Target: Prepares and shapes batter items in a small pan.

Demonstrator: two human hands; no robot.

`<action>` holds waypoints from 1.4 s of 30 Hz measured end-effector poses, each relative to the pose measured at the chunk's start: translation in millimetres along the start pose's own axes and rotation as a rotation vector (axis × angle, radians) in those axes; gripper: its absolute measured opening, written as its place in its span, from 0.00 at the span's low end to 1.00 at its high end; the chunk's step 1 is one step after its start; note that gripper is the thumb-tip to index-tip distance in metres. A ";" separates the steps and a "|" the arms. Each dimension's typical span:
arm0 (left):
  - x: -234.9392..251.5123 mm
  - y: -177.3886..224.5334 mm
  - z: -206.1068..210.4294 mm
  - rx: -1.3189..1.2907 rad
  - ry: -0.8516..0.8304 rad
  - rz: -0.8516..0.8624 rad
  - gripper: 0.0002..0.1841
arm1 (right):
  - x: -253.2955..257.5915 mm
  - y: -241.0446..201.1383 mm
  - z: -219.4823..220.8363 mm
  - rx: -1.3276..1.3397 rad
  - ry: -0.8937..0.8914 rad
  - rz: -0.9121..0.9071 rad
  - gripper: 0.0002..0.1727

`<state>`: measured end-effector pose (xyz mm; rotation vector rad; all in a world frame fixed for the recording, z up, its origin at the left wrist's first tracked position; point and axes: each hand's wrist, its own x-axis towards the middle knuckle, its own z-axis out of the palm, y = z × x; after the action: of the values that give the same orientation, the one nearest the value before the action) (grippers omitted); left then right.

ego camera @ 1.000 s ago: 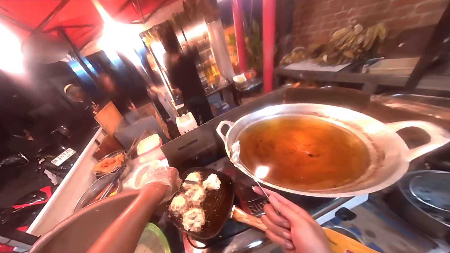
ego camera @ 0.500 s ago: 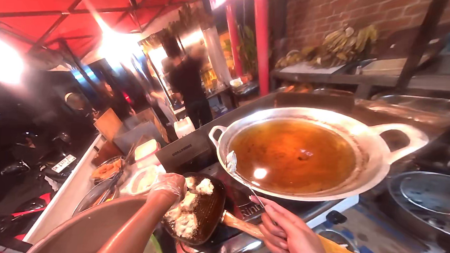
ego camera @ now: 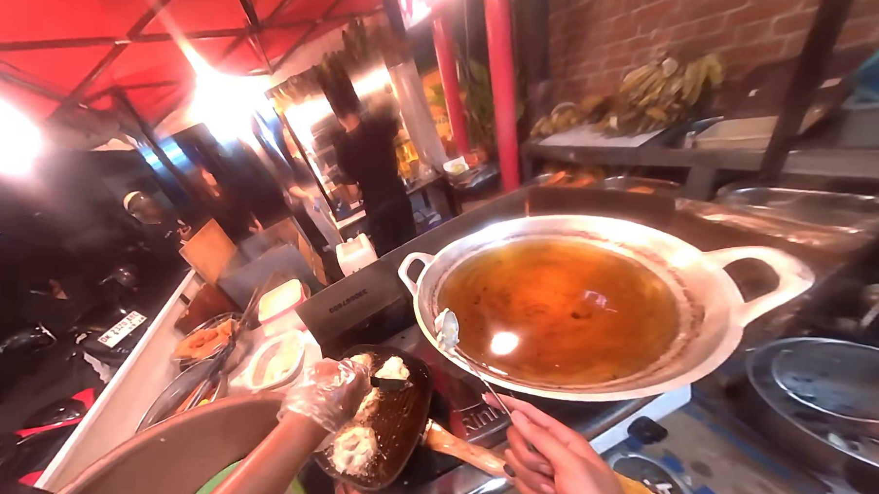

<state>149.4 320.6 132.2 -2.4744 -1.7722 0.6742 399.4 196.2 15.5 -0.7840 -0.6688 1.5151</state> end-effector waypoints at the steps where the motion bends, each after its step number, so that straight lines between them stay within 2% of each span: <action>1: 3.9 -1.7 7.6 -0.010 0.013 0.011 0.21 | 0.1 0.1 -1.0 0.002 -0.002 -0.001 0.23; 5: 0.5 7.1 5.1 0.023 -0.002 0.036 0.20 | 0.1 0.5 -3.3 0.000 0.005 -0.007 0.23; 8: -7.5 24.7 -17.0 0.106 -0.099 0.014 0.20 | 0.7 2.1 -4.4 -0.007 0.010 -0.003 0.23; 11: 6.2 10.7 5.3 0.101 0.007 0.042 0.19 | 1.6 4.8 -5.7 -0.004 0.006 0.002 0.23; 15: 4.6 16.7 -0.7 0.021 -0.025 -0.002 0.19 | -0.1 4.7 -6.1 -0.015 0.008 0.007 0.23; 19: 7.1 8.6 -1.7 0.025 0.071 0.011 0.21 | -0.8 5.0 -8.3 -0.023 0.027 0.005 0.23; 25: 15.7 28.6 -23.5 0.041 -0.010 -0.113 0.21 | -2.3 8.3 -9.3 -0.042 0.027 0.010 0.23; 27: 18.8 33.5 -31.4 0.017 -0.108 -0.177 0.23 | -4.4 8.7 -9.8 -0.055 0.028 0.013 0.23; 28: 23.7 32.1 -30.9 -0.017 -0.134 -0.222 0.24 | -5.1 9.3 -10.0 -0.053 0.032 0.015 0.23; 31: 58.2 7.6 -2.9 -0.061 -0.016 -0.278 0.23 | -6.3 12.9 -12.9 -0.048 0.038 0.016 0.22; 35: 80.2 -7.0 2.5 -0.111 -0.079 -0.337 0.24 | -8.6 14.9 -14.7 -0.060 0.037 0.020 0.23; 42: 79.1 -23.5 -11.2 -0.171 -0.118 -0.333 0.24 | -12.7 13.9 -17.6 -0.081 0.023 0.013 0.23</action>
<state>152.9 403.3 122.6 -2.1880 -2.3026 0.6783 405.5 181.8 -4.9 -0.8678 -0.7131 1.4965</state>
